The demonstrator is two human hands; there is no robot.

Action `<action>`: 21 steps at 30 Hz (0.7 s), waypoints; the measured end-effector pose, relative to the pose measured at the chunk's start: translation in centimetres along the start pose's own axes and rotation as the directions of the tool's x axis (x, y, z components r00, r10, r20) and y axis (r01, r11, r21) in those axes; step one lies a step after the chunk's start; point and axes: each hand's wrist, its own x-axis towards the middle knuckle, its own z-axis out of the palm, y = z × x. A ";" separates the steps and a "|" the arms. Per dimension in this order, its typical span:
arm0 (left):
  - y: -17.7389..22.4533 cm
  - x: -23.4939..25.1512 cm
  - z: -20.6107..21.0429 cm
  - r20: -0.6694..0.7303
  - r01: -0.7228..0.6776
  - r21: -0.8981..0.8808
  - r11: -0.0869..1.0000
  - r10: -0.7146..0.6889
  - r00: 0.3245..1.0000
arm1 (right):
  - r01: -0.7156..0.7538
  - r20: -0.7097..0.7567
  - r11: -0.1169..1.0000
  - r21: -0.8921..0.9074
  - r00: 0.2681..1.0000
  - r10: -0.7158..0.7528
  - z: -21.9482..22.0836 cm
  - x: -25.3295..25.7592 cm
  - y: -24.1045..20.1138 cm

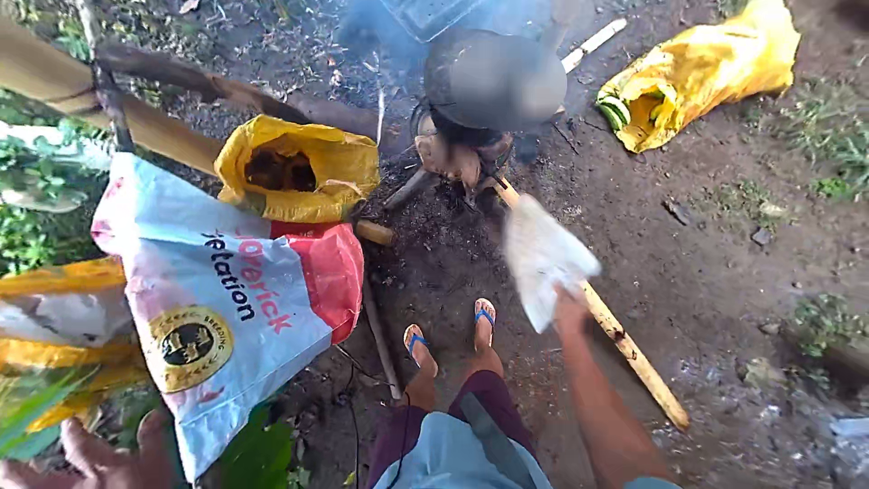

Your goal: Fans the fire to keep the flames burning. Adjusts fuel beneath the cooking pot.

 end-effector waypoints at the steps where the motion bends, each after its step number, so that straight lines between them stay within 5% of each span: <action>1: -1.3 -0.4 0.5 0.016 0.006 -0.002 1.000 -0.006 1.000 | -0.065 -0.114 0.994 -0.091 0.992 0.054 -1.7 0.4 0.6; 3: -3.3 -1.4 1.8 0.057 0.012 -0.002 1.000 -0.012 0.998 | -0.166 -0.206 0.951 -0.262 0.972 0.113 -2.2 -0.3 0.4; 5: -4.6 -2.2 3.5 0.124 0.029 0.004 1.000 -0.029 0.992 | -0.098 -0.099 0.957 -0.273 0.992 0.073 1.2 -3.1 -1.4; 7: -5.1 -2.7 5.4 0.188 0.051 -0.047 0.998 -0.041 0.981 | 0.023 0.137 0.997 -0.078 0.990 -0.012 6.8 -6.6 -4.7; 9: -4.9 -2.7 6.5 0.221 0.057 -0.090 0.994 -0.036 0.975 | 0.080 0.393 0.987 0.138 0.911 -0.129 12.1 -9.4 -8.7; 12: -4.1 -1.9 7.0 0.238 0.068 -0.116 0.991 -0.038 0.970 | 0.094 0.472 0.963 0.254 0.857 -0.208 15.4 -9.3 -10.8; 15: -4.3 -1.8 7.8 0.240 0.071 -0.119 0.990 -0.040 0.970 | 0.060 0.209 0.970 0.235 0.972 -0.111 11.4 -5.5 -7.7; 18: -4.7 -2.0 8.1 0.254 0.072 -0.139 0.988 -0.035 0.967 | 0.082 -0.071 0.974 0.212 0.995 -0.068 3.5 -4.7 -5.2; 21: -4.4 -1.8 8.2 0.237 0.068 -0.160 0.985 -0.028 0.971 | 0.080 -0.079 0.979 0.187 0.995 -0.066 -4.1 -5.9 -2.7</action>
